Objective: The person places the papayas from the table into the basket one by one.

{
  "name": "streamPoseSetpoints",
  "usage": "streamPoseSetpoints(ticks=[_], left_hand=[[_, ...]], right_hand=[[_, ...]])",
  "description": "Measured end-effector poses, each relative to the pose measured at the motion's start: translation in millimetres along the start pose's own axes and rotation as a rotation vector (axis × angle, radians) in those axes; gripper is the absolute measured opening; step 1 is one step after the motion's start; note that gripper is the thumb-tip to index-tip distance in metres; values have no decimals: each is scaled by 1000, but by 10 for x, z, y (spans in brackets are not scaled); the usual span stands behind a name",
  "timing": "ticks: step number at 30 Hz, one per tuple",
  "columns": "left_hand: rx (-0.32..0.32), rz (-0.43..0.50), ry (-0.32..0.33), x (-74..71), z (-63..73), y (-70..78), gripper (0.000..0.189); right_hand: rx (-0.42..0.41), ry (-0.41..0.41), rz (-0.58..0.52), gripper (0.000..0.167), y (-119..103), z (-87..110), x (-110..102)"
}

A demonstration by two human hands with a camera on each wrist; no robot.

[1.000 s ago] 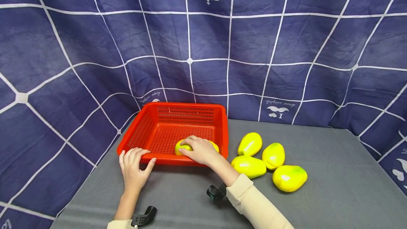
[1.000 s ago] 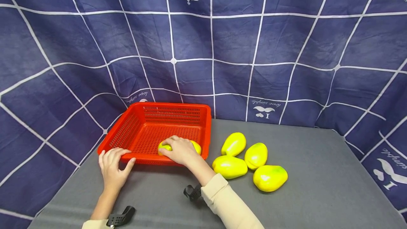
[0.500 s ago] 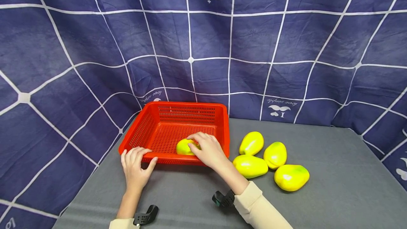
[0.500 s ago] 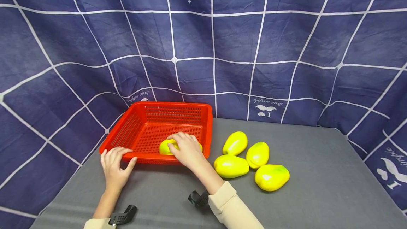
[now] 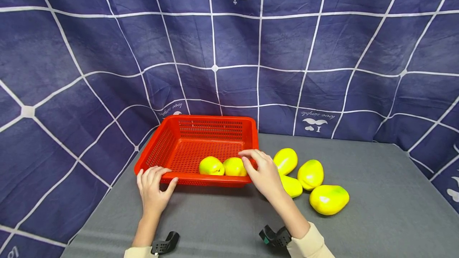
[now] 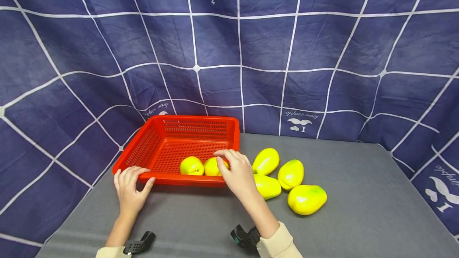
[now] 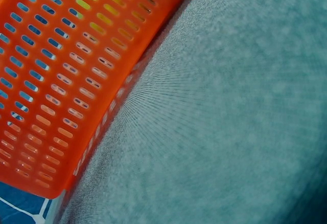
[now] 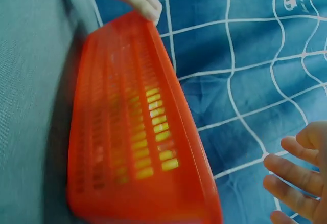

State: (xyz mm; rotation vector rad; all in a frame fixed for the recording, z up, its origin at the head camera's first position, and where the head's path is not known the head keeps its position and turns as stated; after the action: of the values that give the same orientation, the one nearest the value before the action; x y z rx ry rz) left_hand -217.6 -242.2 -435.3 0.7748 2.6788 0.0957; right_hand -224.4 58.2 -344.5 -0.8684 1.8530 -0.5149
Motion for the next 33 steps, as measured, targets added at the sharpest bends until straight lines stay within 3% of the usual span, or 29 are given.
streamPoseSetpoints(ticks=[7, 16, 23, 33], left_hand=[[3, 0, -1, 12, -5, -2, 51], [19, -19, -7, 16, -8, -2, 52], [-5, -21, -8, -22, 43, 4, 52], [-12, -7, -12, -7, 25, 4, 51]], right_hand=[[-64, 56, 139, 14, 202, 170, -271], [-103, 156, 288, 15, 580, 535, -601], [37, 221, 309, 21, 881, 787, -857], [270, 204, 330, 28, 1313, 1094, -1042]])
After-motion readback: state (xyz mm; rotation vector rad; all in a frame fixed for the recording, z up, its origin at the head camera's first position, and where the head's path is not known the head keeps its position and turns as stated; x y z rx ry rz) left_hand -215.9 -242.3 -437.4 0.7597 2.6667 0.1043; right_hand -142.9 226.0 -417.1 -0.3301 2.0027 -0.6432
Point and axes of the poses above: each hand's wrist, its own z-axis away from the middle knuckle, its own x-axis out of the palm, y = z × x, the point moved 3 cm from there along -z, towards the middle knuckle, and after that the axes turned 10 degrees about x, right-handed, at the moved point
